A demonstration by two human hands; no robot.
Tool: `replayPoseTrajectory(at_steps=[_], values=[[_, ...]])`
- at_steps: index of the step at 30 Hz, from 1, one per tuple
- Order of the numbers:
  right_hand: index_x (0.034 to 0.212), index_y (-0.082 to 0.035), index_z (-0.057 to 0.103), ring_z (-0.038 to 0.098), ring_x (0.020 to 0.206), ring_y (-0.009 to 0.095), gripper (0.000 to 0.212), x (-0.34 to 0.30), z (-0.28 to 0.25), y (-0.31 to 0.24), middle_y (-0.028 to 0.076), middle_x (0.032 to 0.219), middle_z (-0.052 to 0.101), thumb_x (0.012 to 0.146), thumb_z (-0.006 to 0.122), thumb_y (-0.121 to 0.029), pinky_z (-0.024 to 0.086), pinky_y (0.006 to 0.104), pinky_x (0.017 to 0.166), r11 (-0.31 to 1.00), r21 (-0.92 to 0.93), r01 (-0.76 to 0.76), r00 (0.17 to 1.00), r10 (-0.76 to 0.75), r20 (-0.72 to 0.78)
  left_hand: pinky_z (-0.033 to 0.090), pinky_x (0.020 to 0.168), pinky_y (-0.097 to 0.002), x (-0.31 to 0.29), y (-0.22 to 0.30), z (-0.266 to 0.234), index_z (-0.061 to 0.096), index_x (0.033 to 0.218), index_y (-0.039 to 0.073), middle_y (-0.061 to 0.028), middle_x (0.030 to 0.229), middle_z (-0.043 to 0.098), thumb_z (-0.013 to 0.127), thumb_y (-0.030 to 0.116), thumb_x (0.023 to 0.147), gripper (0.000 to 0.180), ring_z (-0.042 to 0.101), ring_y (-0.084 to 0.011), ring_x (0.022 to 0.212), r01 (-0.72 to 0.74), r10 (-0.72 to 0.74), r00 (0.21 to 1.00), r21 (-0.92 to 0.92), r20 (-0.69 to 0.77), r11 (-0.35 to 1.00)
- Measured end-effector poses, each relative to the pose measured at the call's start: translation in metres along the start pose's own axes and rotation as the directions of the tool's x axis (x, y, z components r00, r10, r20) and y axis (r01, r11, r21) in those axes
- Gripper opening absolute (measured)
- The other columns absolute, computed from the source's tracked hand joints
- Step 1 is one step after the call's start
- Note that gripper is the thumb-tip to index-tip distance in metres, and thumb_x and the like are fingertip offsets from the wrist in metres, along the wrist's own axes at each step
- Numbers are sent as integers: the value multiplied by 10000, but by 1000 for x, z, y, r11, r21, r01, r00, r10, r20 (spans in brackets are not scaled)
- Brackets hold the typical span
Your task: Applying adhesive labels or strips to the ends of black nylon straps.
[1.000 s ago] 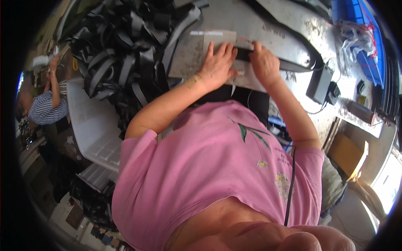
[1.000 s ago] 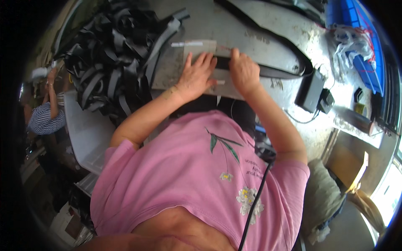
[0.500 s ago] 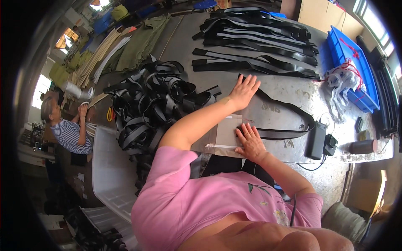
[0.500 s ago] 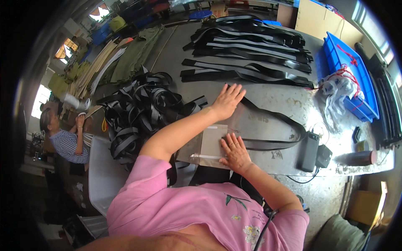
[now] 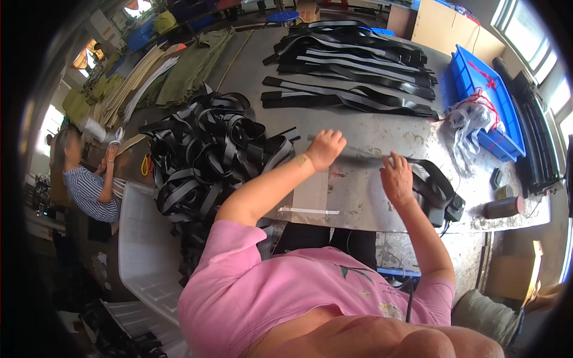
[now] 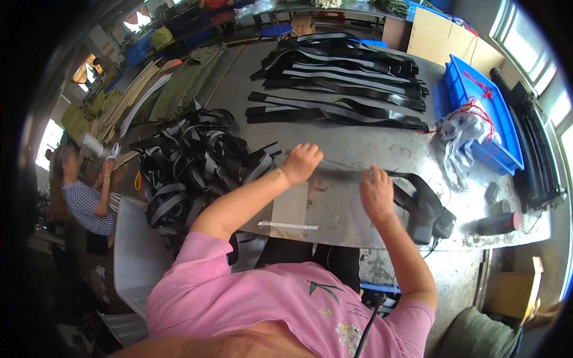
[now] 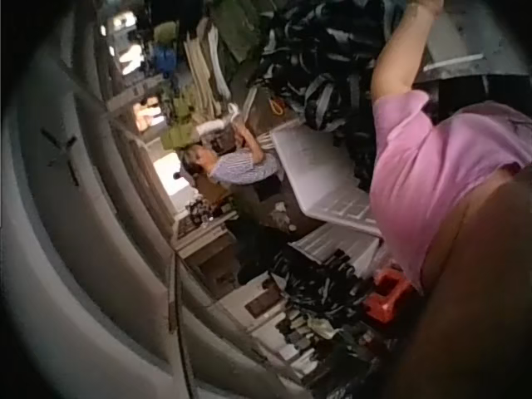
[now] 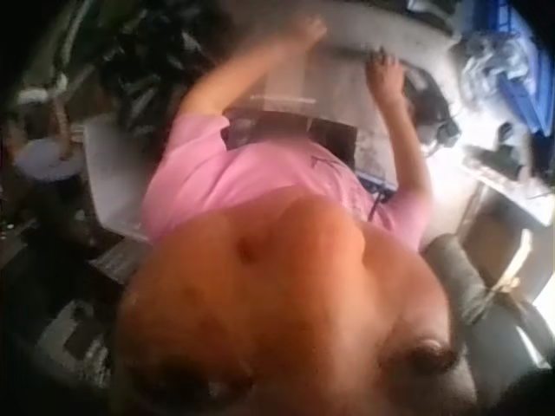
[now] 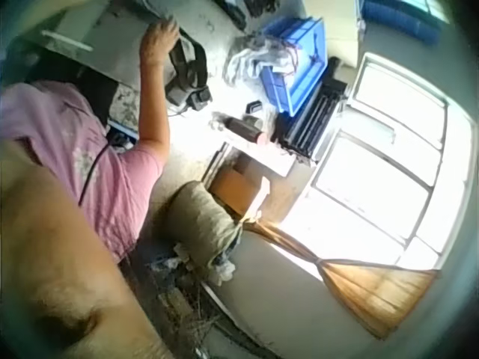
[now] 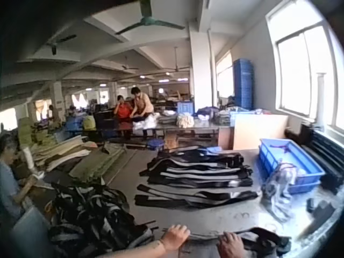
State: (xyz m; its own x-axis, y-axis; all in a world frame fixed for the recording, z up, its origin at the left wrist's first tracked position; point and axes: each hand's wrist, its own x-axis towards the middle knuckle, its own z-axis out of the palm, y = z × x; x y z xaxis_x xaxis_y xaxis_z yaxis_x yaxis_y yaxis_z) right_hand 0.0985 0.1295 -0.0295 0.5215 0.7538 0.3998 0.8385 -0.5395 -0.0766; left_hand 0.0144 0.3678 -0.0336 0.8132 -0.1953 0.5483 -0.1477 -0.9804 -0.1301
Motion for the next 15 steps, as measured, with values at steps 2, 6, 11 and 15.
replayPoseTrajectory(at_steps=[2, 6, 11, 15], values=[[1137, -37, 538, 485, 1106, 308, 426, 11, -13, -31, 158, 1207, 513, 738, 618, -163, 391, 418, 931, 979, 195, 62, 998, -56, -34, 420, 649, -339, -23, 17, -6, 520, 764, 94, -60, 777, 487, 514, 101, 717, 48, 522, -225, 763, 7, -7, 1000, -31, 9, 1000], [1291, -59, 426, 407, 1242, 315, 564, 1, 14, -65, 171, 1308, 461, 806, 604, -283, 297, 436, 1039, 979, 159, 128, 948, -168, 272, 442, 720, -350, -64, 46, -18, 555, 809, 74, -69, 819, 518, 545, 137, 726, 105, 543, -241, 840, 103, -88, 989, -126, 119, 987], [1344, -87, 383, 322, 1304, 329, 619, -39, 18, -93, 179, 1382, 379, 825, 581, -361, 242, 487, 1060, 978, 115, 176, 881, -208, 425, 360, 990, -415, -111, 76, -42, 500, 1173, -9, -188, 1168, 494, 620, 198, 782, 459, 440, -349, 1161, 359, -285, 907, -214, 310, 909], [1375, -121, 356, 251, 1343, 324, 630, -61, 28, -89, 172, 1427, 312, 842, 550, -395, 187, 504, 1079, 975, 123, 186, 895, -220, 387, 262, 1070, -450, -132, 94, -59, 380, 1321, -10, -244, 1370, 329, 607, 252, 817, 612, 290, -390, 1293, 472, -352, 844, -248, 404, 846]])
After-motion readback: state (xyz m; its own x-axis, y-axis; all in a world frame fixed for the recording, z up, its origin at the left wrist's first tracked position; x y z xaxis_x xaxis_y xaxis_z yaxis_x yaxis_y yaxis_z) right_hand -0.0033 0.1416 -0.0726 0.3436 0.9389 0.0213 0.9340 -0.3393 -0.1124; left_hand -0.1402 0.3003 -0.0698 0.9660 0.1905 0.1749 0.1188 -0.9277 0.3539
